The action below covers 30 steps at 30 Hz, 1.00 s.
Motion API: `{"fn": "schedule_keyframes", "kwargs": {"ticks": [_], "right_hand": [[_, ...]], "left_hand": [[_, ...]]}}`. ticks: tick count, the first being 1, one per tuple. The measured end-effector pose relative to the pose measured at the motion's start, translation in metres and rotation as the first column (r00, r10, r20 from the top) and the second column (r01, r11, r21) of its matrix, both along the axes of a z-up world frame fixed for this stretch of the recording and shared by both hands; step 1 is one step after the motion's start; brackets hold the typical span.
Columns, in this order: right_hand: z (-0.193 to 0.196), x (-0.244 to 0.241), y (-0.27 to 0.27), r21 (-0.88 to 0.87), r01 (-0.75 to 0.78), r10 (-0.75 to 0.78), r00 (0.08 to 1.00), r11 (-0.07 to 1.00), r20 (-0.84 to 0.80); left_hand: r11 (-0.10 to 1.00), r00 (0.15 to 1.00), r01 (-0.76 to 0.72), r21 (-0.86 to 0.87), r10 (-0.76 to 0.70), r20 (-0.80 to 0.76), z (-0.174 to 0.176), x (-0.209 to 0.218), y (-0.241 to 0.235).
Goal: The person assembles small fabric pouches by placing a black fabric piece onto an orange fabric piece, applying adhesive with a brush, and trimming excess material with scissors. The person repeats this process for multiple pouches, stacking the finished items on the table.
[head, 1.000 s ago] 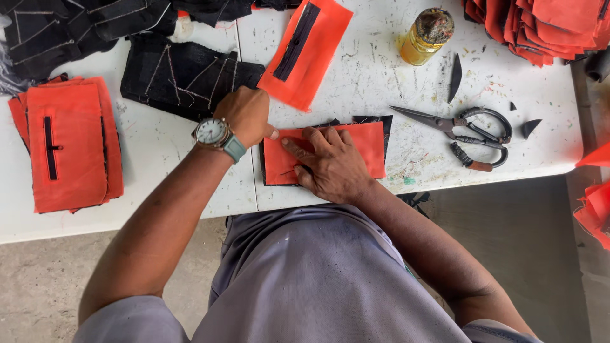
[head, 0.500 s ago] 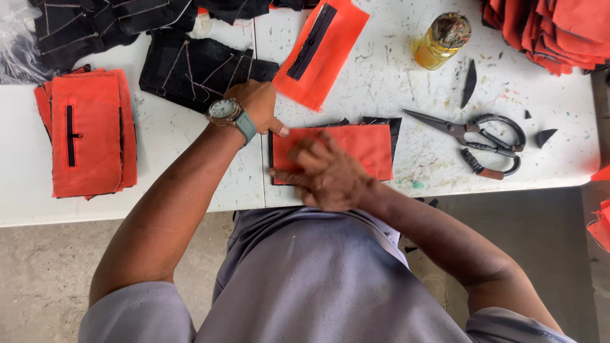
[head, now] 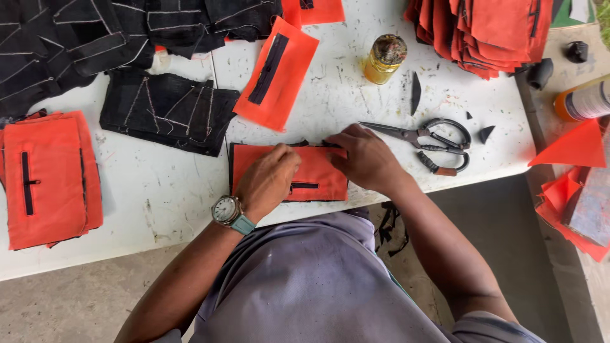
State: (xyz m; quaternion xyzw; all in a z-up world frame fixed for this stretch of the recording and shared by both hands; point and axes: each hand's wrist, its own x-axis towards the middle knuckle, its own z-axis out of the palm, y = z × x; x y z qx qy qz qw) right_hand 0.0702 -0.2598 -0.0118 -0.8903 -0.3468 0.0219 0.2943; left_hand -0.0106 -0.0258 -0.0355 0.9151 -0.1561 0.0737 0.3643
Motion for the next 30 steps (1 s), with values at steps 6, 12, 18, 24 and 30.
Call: {"fn": "schedule_keyframes", "kwargs": {"ticks": [6, 12, 18, 24, 30], "right_hand": [[0.001, -0.005, 0.017, -0.128, 0.032, -0.043, 0.995, 0.991, -0.09], [0.004, 0.002, 0.022, -0.128, -0.005, -0.003, 0.998, 0.992, -0.064], [0.002, -0.001, 0.036, -0.178, 0.008, -0.022, 0.997, 0.984, -0.077], [0.015, 0.012, 0.021, -0.032, 0.096, -0.101, 0.961, 0.995, -0.258], [0.011, 0.019, 0.011, -0.064, 0.288, -0.291, 0.886, 0.955, -0.361]], "left_hand": [[0.992, 0.998, -0.069, -0.104, 0.067, -0.016, -0.027, -0.008, -0.008], [0.992, 0.995, -0.1, -0.072, 0.101, 0.008, -0.026, -0.01, -0.01], [0.994, 0.994, -0.105, -0.042, 0.104, -0.019, -0.026, -0.012, -0.01], [0.994, 0.994, -0.106, -0.042, 0.106, 0.012, -0.028, -0.012, -0.011], [0.996, 0.998, -0.064, 0.063, 0.066, -0.024, -0.03, -0.012, -0.011]]}}
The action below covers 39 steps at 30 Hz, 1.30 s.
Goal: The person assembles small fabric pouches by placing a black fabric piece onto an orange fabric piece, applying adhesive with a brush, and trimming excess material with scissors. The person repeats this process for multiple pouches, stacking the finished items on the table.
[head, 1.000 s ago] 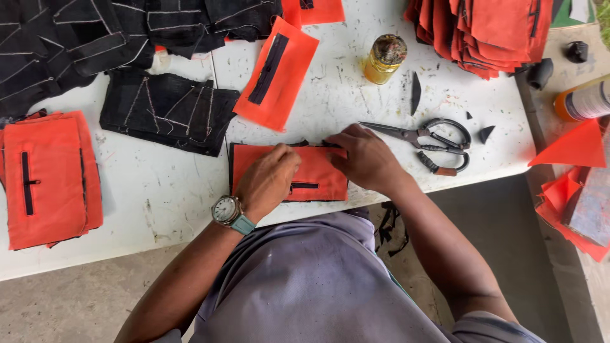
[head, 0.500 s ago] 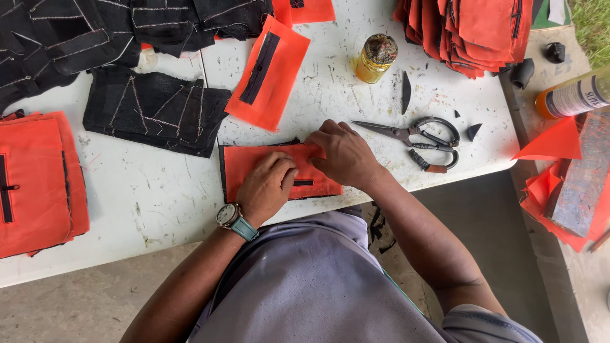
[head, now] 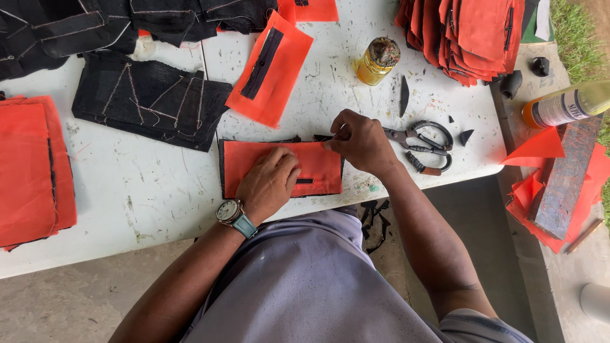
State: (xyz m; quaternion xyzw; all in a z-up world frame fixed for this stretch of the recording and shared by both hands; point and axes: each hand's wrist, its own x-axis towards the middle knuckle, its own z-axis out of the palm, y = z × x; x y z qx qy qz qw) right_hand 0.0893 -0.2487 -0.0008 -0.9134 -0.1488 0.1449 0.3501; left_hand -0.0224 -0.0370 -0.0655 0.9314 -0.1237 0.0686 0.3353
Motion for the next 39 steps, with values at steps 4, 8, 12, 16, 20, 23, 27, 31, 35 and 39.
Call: {"fn": "schedule_keyframes", "kwargs": {"ticks": [4, 8, 12, 16, 20, 23, 27, 31, 35, 39], "right_hand": [[-0.009, 0.003, 0.002, 0.009, 0.042, -0.042, 0.999, 0.999, 0.009], [-0.017, 0.004, -0.003, 0.021, -0.014, 0.013, 0.997, 1.0, 0.072], [-0.022, 0.004, -0.009, 0.034, -0.06, 0.058, 0.996, 0.998, 0.068], [-0.027, 0.002, -0.017, 0.005, -0.144, 0.133, 0.921, 0.99, 0.366], [-0.029, 0.001, -0.02, 0.037, -0.118, 0.107, 0.97, 0.992, 0.217], [-0.03, 0.004, -0.023, 0.031, -0.133, 0.125, 0.972, 0.991, 0.197], [-0.034, 0.005, -0.023, 0.044, -0.177, 0.159, 0.95, 0.983, 0.268], [-0.037, 0.005, -0.025, 0.016, -0.191, 0.179, 0.943, 0.981, 0.28], [-0.034, 0.008, -0.024, 0.03, -0.195, 0.181, 0.949, 0.98, 0.258], [-0.035, 0.01, -0.026, 0.044, -0.202, 0.183, 0.945, 0.978, 0.269]], "left_hand": [[0.991, 0.997, 0.066, 0.113, -0.07, 0.031, 0.003, 0.002, 0.002], [0.963, 0.995, 0.098, 0.252, -0.095, -0.024, 0.008, 0.004, 0.001], [0.933, 0.986, 0.162, 0.32, -0.146, -0.076, 0.014, 0.007, 0.001], [0.927, 0.973, 0.228, 0.299, -0.227, -0.039, 0.022, 0.005, -0.002], [0.836, 0.931, 0.366, 0.409, -0.334, -0.15, 0.032, 0.01, -0.005], [0.749, 0.899, 0.403, 0.526, -0.431, -0.075, 0.033, 0.016, -0.012], [0.665, 0.827, 0.495, 0.56, -0.558, -0.068, 0.027, 0.017, -0.022], [0.705, 0.801, 0.517, 0.486, -0.598, 0.016, 0.019, 0.016, -0.026], [0.812, 0.826, 0.511, 0.284, -0.555, 0.099, 0.015, 0.021, -0.029], [0.873, 0.893, 0.395, 0.284, -0.438, 0.102, 0.011, 0.021, -0.04]]}}
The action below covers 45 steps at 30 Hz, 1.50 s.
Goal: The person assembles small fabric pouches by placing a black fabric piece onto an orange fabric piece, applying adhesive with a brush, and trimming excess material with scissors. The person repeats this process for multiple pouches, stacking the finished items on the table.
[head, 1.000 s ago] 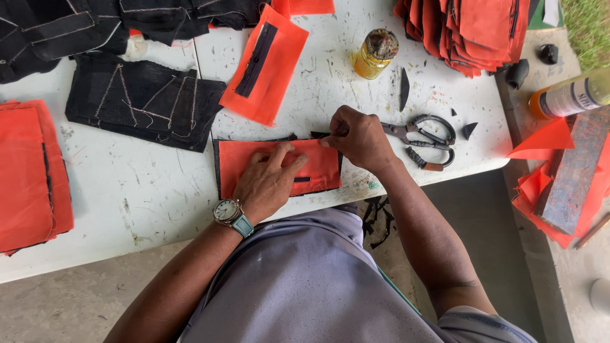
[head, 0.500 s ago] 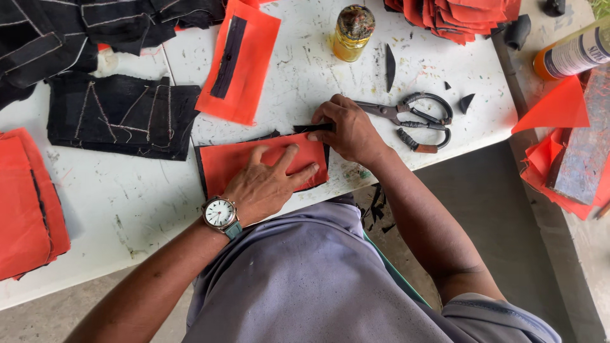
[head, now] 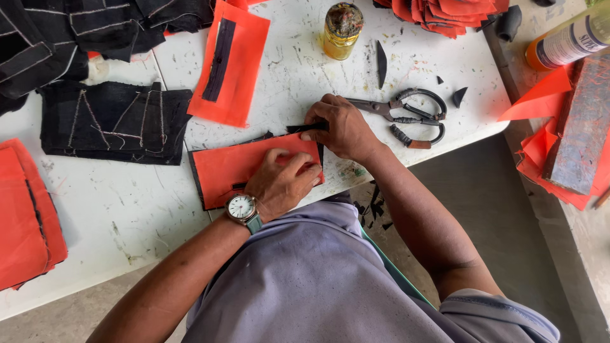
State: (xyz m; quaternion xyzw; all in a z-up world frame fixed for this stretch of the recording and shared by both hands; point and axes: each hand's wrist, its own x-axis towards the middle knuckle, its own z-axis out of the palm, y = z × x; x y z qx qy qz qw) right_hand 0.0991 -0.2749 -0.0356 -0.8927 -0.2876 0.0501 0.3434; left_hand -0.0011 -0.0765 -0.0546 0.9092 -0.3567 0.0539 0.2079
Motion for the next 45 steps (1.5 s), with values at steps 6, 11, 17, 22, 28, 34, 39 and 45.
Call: {"fn": "schedule_keyframes", "kwargs": {"ticks": [6, 11, 17, 22, 28, 34, 39, 45], "right_hand": [[-0.006, -0.005, 0.0, 0.047, -0.003, 0.0, 0.998, 0.999, 0.066], [-0.009, -0.007, -0.001, 0.082, -0.003, -0.009, 0.989, 0.997, 0.147], [-0.002, -0.033, 0.012, 0.245, 0.217, -0.236, 0.97, 0.945, 0.051], [-0.003, -0.085, 0.036, 0.343, 0.145, -0.159, 0.987, 0.928, 0.014], [-0.002, -0.086, 0.048, -0.093, -0.087, 0.115, 0.925, 0.992, 0.363], [-0.003, -0.086, 0.05, -0.381, 0.001, 0.081, 0.977, 0.924, 0.199], [-0.001, -0.082, 0.044, -0.467, -0.063, 0.156, 0.974, 0.882, 0.162], [-0.005, -0.081, 0.044, -0.397, -0.039, 0.095, 0.988, 0.917, 0.122]], "left_hand": [[0.991, 0.993, -0.081, 0.103, 0.089, -0.072, 0.005, -0.001, -0.004], [0.986, 0.987, -0.152, 0.063, 0.155, -0.043, 0.008, 0.0, -0.008], [0.987, 0.989, -0.145, -0.066, 0.145, -0.001, 0.001, 0.002, -0.004], [0.86, 0.925, -0.35, -0.371, 0.255, -0.282, -0.007, 0.001, 0.018], [0.899, 0.904, -0.422, -0.116, 0.407, -0.134, -0.009, -0.019, 0.041], [0.856, 0.853, -0.517, 0.031, 0.517, -0.065, 0.002, -0.026, 0.066], [0.769, 0.773, -0.612, 0.185, 0.631, -0.064, 0.008, -0.053, 0.099], [0.731, 0.745, -0.656, 0.189, 0.668, 0.001, 0.006, -0.071, 0.106]]}}
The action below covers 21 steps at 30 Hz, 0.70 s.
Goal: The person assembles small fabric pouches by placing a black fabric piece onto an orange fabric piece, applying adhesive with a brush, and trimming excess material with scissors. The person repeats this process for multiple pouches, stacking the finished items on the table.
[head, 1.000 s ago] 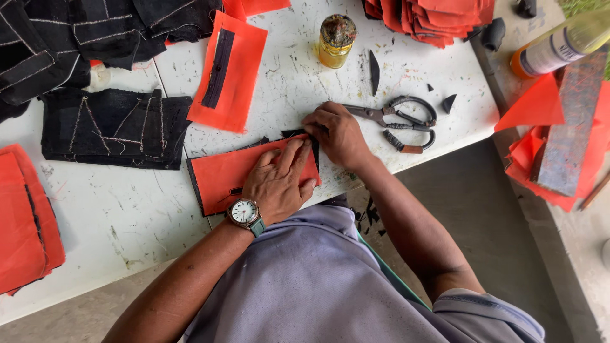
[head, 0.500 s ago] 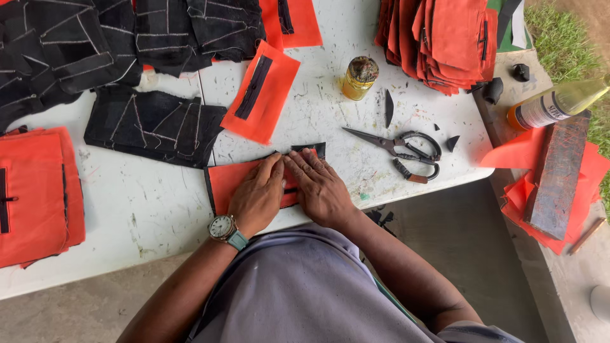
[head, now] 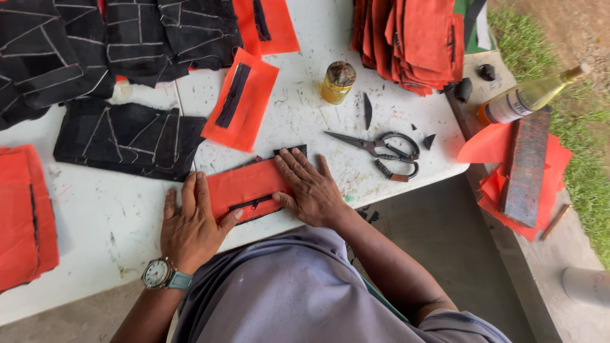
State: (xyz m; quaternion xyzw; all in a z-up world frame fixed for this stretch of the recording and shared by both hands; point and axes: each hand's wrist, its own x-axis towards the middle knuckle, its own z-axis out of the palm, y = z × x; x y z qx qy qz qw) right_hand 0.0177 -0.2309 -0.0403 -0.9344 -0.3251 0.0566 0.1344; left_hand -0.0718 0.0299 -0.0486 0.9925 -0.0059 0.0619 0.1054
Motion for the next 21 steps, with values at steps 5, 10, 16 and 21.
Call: {"fn": "schedule_keyframes", "kwargs": {"ticks": [5, 10, 16, 21], "right_hand": [[0.005, 0.008, -0.008, 0.05, 0.027, -0.027, 1.0, 0.998, 0.0], [-0.003, 0.019, -0.033, 0.078, 0.072, -0.071, 0.997, 0.994, -0.023], [0.004, 0.045, -0.08, 0.338, 0.231, -0.214, 0.973, 0.912, -0.086], [-0.005, 0.07, -0.115, 0.432, 0.344, -0.297, 0.939, 0.834, -0.173]], "left_hand": [[1.0, 1.0, -0.012, 0.026, 0.013, -0.012, 0.009, 0.012, -0.01], [0.997, 0.97, -0.034, 0.064, 0.048, -0.238, 0.002, 0.024, -0.031], [0.998, 0.994, 0.005, 0.068, -0.013, 0.109, -0.009, 0.024, -0.036], [0.99, 0.993, -0.066, 0.121, 0.077, -0.09, -0.002, 0.025, -0.043]]}}
